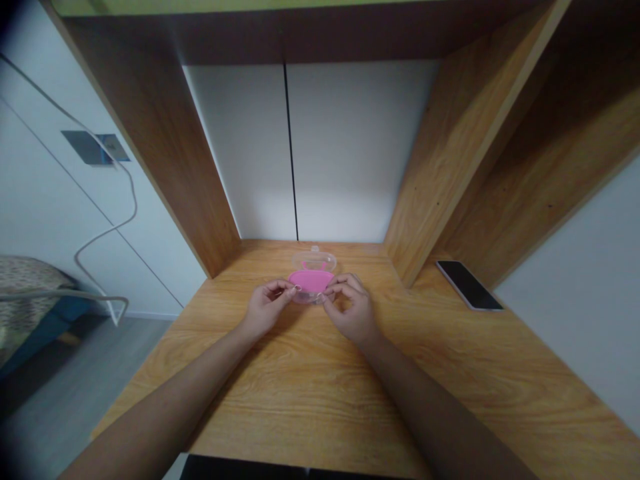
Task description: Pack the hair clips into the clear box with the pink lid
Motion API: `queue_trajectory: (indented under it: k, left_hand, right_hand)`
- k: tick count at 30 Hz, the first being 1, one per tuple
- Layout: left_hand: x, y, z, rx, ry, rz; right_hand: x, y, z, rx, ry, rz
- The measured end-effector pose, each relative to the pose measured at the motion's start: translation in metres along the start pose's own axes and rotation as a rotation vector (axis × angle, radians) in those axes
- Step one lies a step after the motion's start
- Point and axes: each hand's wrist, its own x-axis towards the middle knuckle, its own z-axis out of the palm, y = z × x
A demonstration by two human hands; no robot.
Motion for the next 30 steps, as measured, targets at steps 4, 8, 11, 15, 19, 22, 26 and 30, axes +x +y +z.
queue_trajectory:
  k: [4,8,11,15,19,22,26,30]
  left_hand:
    - [-0.002,0.001,0.004,-0.036,-0.063,-0.034]
    - [-0.003,-0.001,0.004,-0.014,-0.123,-0.04]
    - [-0.005,-0.004,0.002,0.042,-0.157,-0.028]
    - [-0.008,-0.005,0.002,0.151,-0.215,0.003]
    - [-0.01,-0.002,0.003,0.22,-0.234,0.043]
    - [-0.011,0.0,0.004,0.249,-0.245,0.055]
    - [-0.011,0.001,0.004,0.262,-0.257,0.072]
    - [-0.011,0.0,0.003,0.259,-0.253,0.083]
  right_hand:
    - [0.0,0.0,0.0,-0.016,-0.008,-0.024]
    - [-0.001,-0.001,0.0,-0.034,-0.033,-0.051]
    - [-0.002,-0.003,0.001,-0.064,-0.062,-0.09]
    - [-0.003,-0.007,0.001,-0.156,-0.098,-0.168]
    - [-0.003,-0.009,0.001,-0.204,-0.106,-0.202]
    - [-0.003,-0.009,0.001,-0.217,-0.1,-0.201]
    - [-0.004,-0.007,0.001,-0.243,-0.117,-0.218]
    - [-0.005,-0.005,0.001,-0.263,-0.134,-0.236]
